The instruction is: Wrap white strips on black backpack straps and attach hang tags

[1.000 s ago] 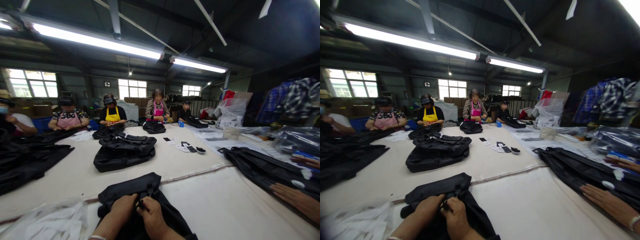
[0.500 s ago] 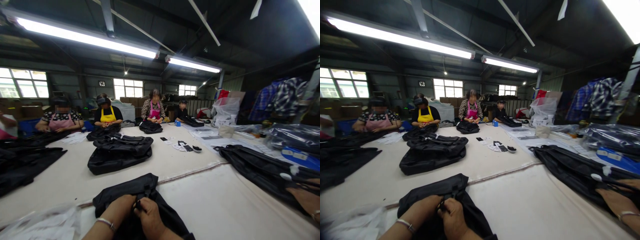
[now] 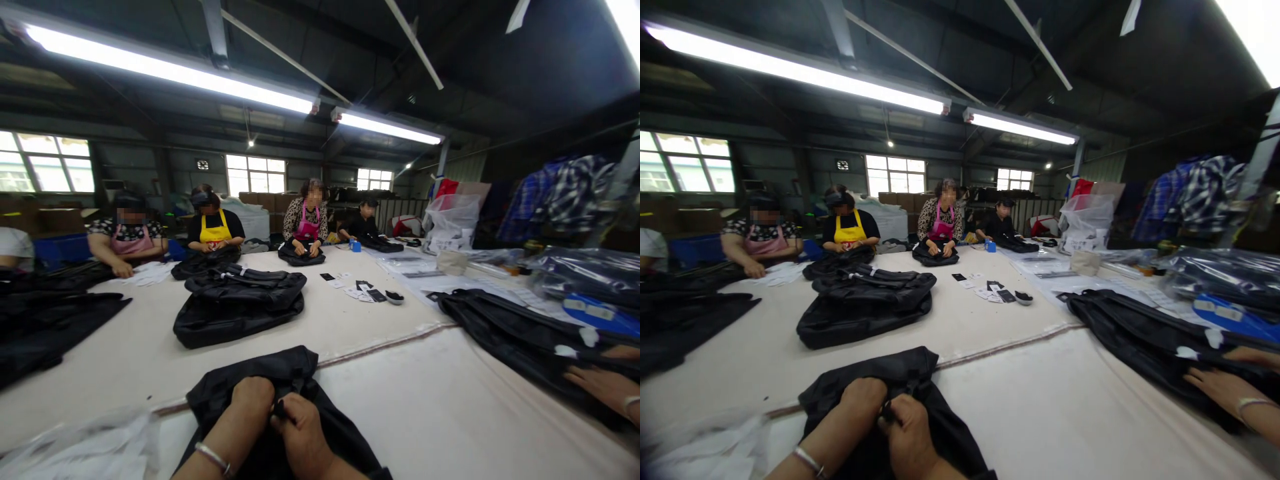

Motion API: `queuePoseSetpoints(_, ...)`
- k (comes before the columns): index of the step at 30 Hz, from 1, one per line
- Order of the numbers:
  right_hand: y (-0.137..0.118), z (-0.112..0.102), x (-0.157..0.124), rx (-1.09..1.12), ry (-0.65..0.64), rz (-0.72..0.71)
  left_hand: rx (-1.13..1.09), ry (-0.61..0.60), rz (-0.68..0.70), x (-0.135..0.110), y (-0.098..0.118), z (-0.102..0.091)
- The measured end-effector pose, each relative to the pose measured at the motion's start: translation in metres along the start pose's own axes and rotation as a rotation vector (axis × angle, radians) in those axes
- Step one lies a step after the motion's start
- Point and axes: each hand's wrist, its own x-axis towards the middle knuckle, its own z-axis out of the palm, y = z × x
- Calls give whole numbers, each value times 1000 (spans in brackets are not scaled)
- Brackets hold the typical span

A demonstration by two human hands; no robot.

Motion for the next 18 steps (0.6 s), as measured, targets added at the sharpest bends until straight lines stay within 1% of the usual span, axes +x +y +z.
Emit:
queuePoseSetpoints(3, 2, 1, -1, 5, -17, -8, 18, 43, 19, -9, -4, 2)
queuePoseSetpoints(5, 4, 1, 0, 2, -20, -17, -28, 61, 21, -15, -7, 3)
queuePoseSetpoints(8, 7, 2, 0, 0, -11, -42, -72, 73, -37, -26, -8, -1)
queuePoseSetpoints(12, 9, 3, 0, -12, 15, -70, -46, 112, -90, -39, -3, -6)
queuePoseSetpoints(15, 8, 5, -1, -13, 6, -93, -61, 148, -111, -46, -1, 0)
queuePoseSetpoints(18, 9, 7, -2, -23, -4, -97, -81, 145, -89, -49, -2, 11)
